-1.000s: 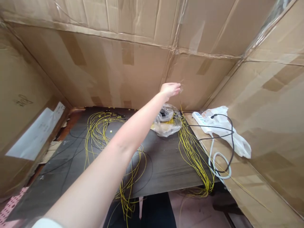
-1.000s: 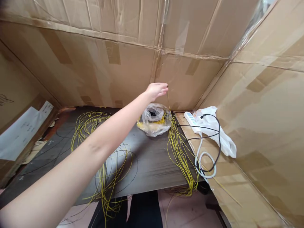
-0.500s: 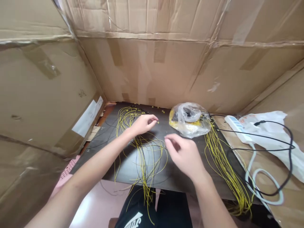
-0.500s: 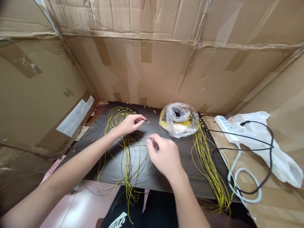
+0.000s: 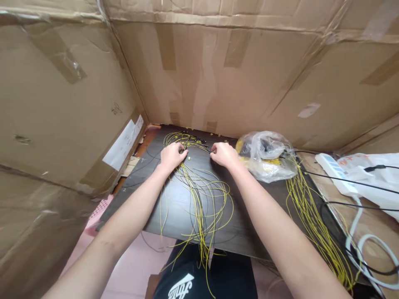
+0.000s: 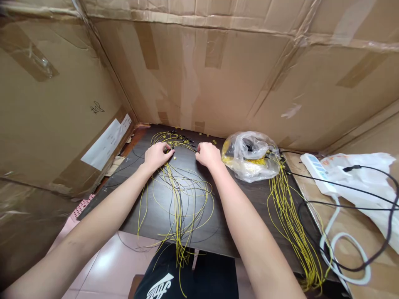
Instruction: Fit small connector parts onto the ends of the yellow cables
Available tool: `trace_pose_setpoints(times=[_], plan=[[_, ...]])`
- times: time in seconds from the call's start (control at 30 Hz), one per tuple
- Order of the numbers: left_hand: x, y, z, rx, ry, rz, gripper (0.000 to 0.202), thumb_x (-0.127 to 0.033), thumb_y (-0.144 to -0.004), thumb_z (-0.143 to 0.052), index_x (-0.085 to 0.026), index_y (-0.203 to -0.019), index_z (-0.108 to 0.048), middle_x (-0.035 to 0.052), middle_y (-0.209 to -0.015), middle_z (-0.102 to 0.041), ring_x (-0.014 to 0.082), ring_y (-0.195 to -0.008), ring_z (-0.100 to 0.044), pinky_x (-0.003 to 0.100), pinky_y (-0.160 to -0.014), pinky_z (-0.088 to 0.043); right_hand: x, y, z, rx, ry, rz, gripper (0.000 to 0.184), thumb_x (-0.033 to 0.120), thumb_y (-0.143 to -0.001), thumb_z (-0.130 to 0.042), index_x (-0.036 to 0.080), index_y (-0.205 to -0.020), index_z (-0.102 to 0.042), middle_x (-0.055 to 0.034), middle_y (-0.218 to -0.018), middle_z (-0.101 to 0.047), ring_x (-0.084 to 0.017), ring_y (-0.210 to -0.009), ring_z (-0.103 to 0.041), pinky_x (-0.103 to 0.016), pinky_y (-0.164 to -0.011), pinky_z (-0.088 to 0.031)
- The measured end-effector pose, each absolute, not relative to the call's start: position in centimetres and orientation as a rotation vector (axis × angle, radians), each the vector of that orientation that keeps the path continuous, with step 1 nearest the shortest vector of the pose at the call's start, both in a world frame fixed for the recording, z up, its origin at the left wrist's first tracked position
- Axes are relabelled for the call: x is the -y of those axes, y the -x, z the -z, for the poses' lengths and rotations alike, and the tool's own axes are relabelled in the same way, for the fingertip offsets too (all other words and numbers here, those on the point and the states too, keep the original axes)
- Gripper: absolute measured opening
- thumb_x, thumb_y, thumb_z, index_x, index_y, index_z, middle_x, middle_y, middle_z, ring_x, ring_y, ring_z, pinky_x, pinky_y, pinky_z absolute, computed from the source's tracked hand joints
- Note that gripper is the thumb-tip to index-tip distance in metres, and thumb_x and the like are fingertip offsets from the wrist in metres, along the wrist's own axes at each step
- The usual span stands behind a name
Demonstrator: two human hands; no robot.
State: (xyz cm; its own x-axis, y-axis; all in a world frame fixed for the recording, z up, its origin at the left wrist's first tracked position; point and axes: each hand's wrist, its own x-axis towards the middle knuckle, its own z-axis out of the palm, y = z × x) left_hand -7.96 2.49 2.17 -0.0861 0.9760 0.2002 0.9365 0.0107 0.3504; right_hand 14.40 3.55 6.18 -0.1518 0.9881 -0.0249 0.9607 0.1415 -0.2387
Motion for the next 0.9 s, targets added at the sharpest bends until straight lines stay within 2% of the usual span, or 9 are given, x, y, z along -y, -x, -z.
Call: trace_pose_setpoints(times=[0.2, 0.43, 0.6, 0.9], plan=[[-2.5, 7.3, -2.0, -2.12, -2.118, -0.63, 0.026, -0.041, -0.095, -0.068, -0.024, -0.113, -0.075, 0.0088, -0.117, -0.076, 0.0302, -0.107, -0.071, 0.036, -0.085, -0.054, -3.1, -13.8, -4.2, 2.234, 1.826, -0.111, 0.025, 0.017, -0.095, -0.054, 0.018, -0.108, -0.076, -0.0166, -0.118, -0.073, -0.03, -0.111, -0.067, -0.036, -0.086, -0.054], [-2.8, 7.3, -1.5, -2.1, -2.161, -0.644, 0.022, -0.034, -0.096, -0.064, -0.024, -0.111, -0.077, 0.0089, -0.117, -0.075, 0.0292, -0.11, -0.071, 0.035, -0.088, -0.053, -2.1, -9.2, -4.4, 2.449, 1.441, -0.329, 0.021, 0.032, -0.095, -0.065, 0.017, -0.104, -0.076, -0.0077, -0.097, -0.073, -0.02, -0.089, -0.067, -0.028, -0.081, -0.049], [-3.0, 7.5, -1.2, -2.143, -2.102, -0.672, 0.022, -0.033, -0.096, -0.064, -0.024, -0.112, -0.074, 0.0091, -0.116, -0.076, 0.0288, -0.108, -0.071, 0.034, -0.087, -0.053, -1.4, -7.6, -3.8, 2.47, 1.405, -0.245, 0.023, 0.022, -0.1, -0.056, 0.017, -0.099, -0.078, -0.0066, -0.096, -0.068, -0.018, -0.084, -0.065, -0.027, -0.076, -0.047], [-3.1, 7.5, -0.9, -2.199, -2.056, -0.667, 0.027, -0.043, -0.096, -0.064, -0.023, -0.109, -0.077, 0.0115, -0.113, -0.078, 0.0329, -0.106, -0.073, 0.039, -0.086, -0.055, -0.7, -10.5, -2.9, 2.487, 1.343, -0.279, 0.024, 0.015, -0.1, -0.054, 0.013, -0.102, -0.078, -0.0094, -0.101, -0.07, -0.018, -0.089, -0.066, -0.026, -0.086, -0.05]])
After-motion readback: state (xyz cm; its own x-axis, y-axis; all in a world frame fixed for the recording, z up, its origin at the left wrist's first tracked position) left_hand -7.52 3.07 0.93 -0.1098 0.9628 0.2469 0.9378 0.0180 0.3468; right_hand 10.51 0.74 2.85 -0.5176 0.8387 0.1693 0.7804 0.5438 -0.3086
